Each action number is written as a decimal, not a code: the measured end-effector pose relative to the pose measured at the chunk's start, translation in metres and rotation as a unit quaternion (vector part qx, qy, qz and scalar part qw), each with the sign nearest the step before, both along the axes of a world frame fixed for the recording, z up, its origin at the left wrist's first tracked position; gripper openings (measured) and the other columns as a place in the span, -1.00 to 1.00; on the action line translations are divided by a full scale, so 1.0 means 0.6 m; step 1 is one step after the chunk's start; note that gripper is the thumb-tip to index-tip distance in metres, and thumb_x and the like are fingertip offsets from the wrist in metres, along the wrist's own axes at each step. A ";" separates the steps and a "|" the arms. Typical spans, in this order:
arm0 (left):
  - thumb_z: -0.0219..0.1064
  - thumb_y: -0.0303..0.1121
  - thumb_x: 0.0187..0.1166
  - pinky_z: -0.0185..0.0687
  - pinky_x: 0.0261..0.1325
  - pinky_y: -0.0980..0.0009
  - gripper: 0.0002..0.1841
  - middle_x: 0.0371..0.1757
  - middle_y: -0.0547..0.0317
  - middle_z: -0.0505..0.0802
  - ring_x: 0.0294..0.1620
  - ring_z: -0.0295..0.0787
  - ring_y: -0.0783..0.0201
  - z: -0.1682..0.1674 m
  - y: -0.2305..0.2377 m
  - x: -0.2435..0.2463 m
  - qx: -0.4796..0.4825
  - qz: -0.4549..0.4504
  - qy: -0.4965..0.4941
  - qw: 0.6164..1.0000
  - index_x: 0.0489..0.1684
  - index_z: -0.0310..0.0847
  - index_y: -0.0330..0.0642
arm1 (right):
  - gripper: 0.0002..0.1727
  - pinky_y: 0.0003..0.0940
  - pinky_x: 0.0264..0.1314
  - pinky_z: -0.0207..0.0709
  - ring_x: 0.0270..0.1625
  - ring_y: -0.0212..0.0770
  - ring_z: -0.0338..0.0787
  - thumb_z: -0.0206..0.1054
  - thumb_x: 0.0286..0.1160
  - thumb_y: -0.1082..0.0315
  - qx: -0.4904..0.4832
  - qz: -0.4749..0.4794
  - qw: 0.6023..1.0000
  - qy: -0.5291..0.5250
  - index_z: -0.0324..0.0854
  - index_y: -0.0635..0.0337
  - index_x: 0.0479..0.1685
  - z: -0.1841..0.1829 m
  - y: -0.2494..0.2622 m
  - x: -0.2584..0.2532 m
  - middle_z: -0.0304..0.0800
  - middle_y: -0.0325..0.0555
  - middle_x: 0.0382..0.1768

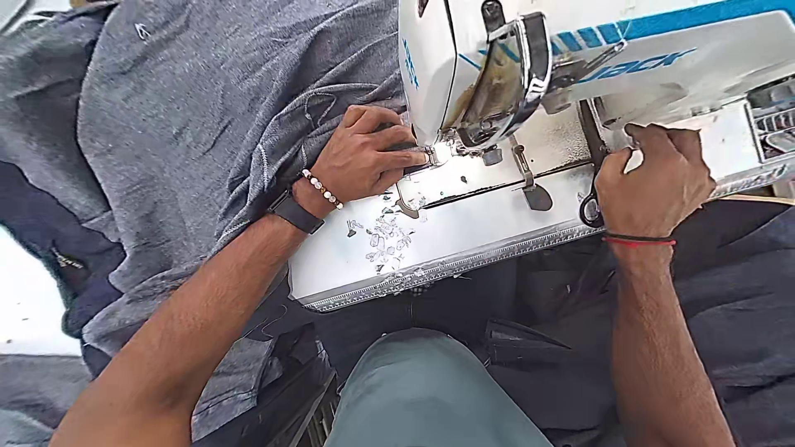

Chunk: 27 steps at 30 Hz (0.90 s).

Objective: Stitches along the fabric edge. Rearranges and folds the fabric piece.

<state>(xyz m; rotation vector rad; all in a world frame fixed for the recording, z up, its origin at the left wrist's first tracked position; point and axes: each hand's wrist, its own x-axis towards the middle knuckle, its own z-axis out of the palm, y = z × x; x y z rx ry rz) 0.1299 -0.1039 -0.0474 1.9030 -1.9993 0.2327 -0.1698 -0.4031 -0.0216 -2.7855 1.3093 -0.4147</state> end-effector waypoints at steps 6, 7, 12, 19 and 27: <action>0.13 -0.23 0.69 0.42 0.59 0.03 -0.67 0.26 0.08 0.84 0.46 0.65 0.01 -0.002 -0.007 -0.001 -0.004 -0.002 0.013 1.000 0.15 0.84 0.09 | -0.51 0.45 -0.03 0.54 0.26 0.30 0.77 0.02 0.71 0.12 0.014 -0.016 1.000 -0.012 0.62 -0.10 0.52 -0.001 0.016 -0.005 0.67 0.11 0.47; 0.10 -0.22 0.70 0.40 0.62 0.05 -0.66 0.33 0.10 0.82 0.51 0.63 0.05 -0.003 -0.009 0.004 -0.002 0.014 0.019 1.000 0.16 0.81 0.02 | -0.52 0.47 -0.01 0.53 0.26 0.32 0.77 0.05 0.69 0.10 0.014 -0.021 1.000 -0.018 0.67 -0.08 0.47 0.002 0.013 0.000 0.70 0.13 0.44; -0.10 0.11 0.82 0.27 0.75 0.05 -0.47 0.73 0.34 0.55 0.78 0.35 0.17 -0.005 0.058 0.088 0.072 0.138 0.013 0.988 0.65 0.52 0.26 | -0.54 0.47 0.21 0.51 0.38 0.31 0.74 0.17 0.62 0.09 0.016 0.008 0.999 -0.028 0.76 -0.01 0.37 0.014 0.006 0.007 0.75 0.18 0.39; -0.16 0.26 0.79 -0.08 0.91 -0.11 -0.42 0.80 0.30 0.45 0.90 0.09 0.01 0.027 0.204 -0.170 0.164 -0.096 0.068 0.979 0.66 0.50 0.40 | -0.51 0.46 0.26 0.49 0.42 0.29 0.73 0.16 0.62 0.10 0.021 0.008 0.999 -0.036 0.71 0.03 0.44 0.005 0.013 0.002 0.71 0.16 0.46; 0.11 -0.01 0.80 0.61 0.46 0.13 -0.48 0.54 -0.04 0.66 0.48 0.67 0.12 0.182 0.543 -0.055 -0.084 0.429 0.266 0.859 0.60 0.47 -0.10 | -0.50 0.47 0.28 0.48 0.43 0.31 0.71 0.16 0.64 0.12 0.037 0.004 0.999 -0.035 0.67 0.01 0.50 0.008 0.014 -0.004 0.66 0.14 0.52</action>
